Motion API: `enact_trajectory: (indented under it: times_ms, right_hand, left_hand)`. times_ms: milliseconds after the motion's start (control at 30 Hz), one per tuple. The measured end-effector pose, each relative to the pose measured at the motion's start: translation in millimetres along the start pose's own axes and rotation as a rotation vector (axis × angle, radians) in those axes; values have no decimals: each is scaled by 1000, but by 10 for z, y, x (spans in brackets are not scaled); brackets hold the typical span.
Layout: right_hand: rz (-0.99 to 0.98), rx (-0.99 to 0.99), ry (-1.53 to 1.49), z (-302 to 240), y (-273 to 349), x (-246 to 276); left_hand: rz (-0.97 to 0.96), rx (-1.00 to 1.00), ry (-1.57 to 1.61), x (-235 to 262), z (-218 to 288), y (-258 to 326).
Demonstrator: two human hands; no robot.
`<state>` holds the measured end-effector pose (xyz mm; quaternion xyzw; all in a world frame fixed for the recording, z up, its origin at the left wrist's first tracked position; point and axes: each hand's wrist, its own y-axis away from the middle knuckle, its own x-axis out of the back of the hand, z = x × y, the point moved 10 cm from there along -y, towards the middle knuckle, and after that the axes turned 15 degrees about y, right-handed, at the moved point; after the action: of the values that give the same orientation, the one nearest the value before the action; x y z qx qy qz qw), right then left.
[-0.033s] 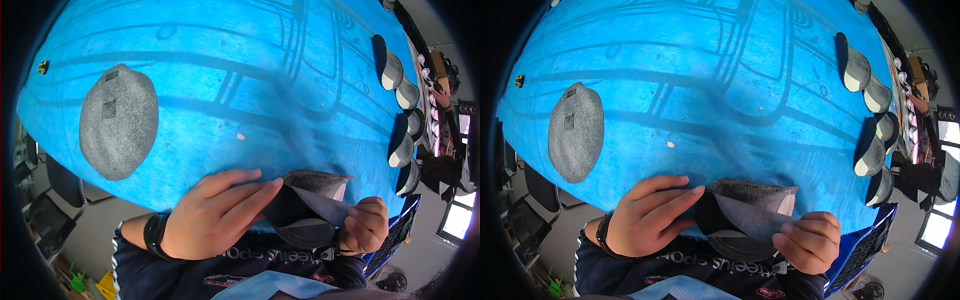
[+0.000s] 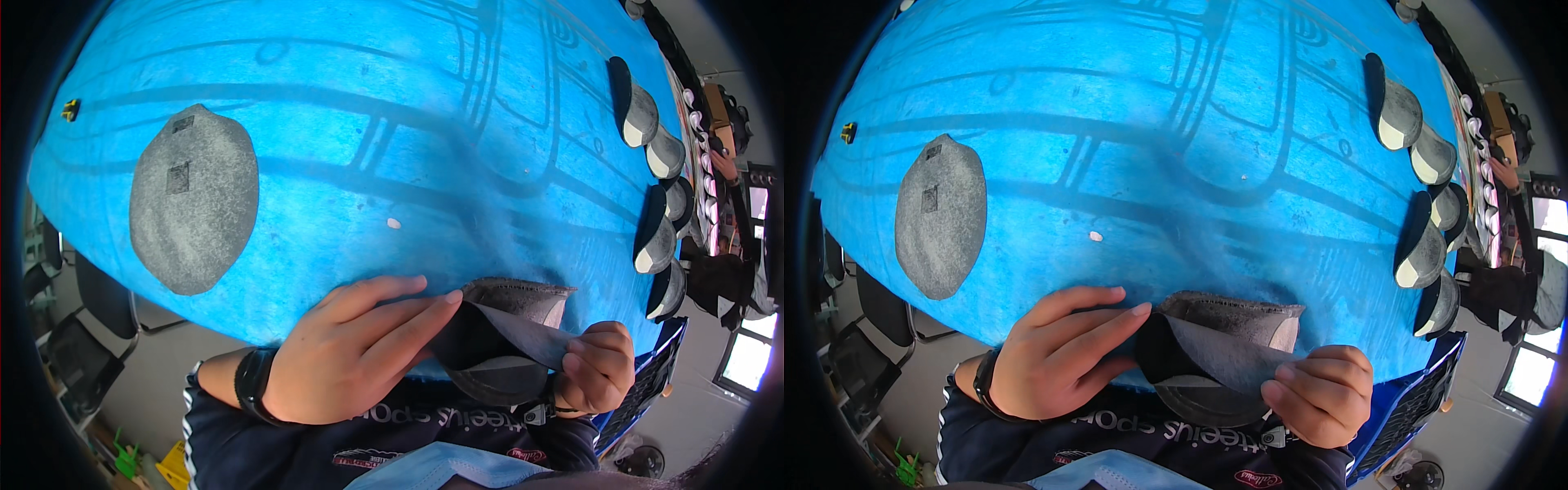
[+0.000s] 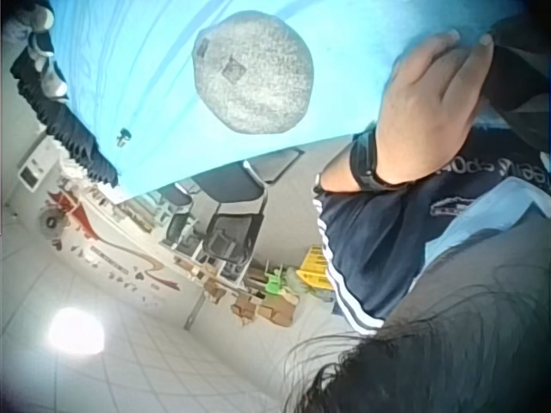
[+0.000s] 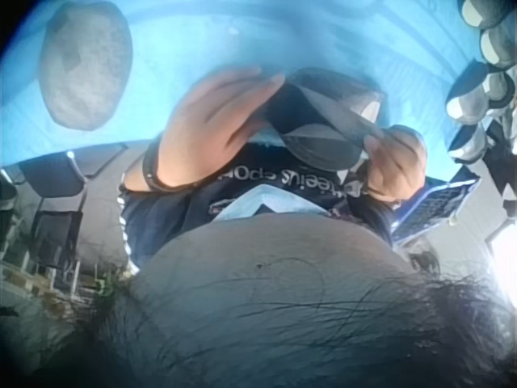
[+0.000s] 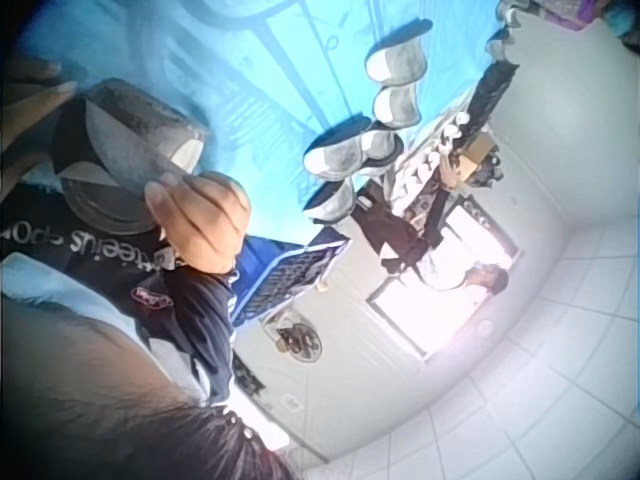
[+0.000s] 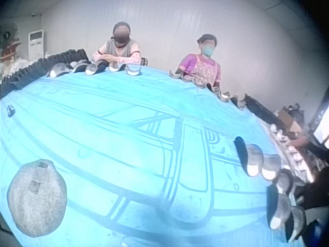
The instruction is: The recorder is inspecting and assembling grey and black shoe components at a production table.
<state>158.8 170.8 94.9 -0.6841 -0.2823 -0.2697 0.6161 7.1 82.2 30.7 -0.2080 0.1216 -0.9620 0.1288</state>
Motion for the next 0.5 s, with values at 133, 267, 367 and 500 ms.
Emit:
enact_trajectory:
  times_ms: [133, 267, 367, 500]
  right_hand:
    - [1, -16, 10, 1, -6, 3]
    - [-8, -20, 8, 4, -1, -7]
    - [-21, -24, 1, 2, 0, -23]
    - [-47, -37, 12, -1, -12, -33]
  left_hand:
    - [0, 2, 2, 0, -10, 5]
    - [0, 7, 5, 2, -9, 2]
    - [10, 8, 4, 5, -13, 14]
    - [17, 7, 6, 11, -9, 18]
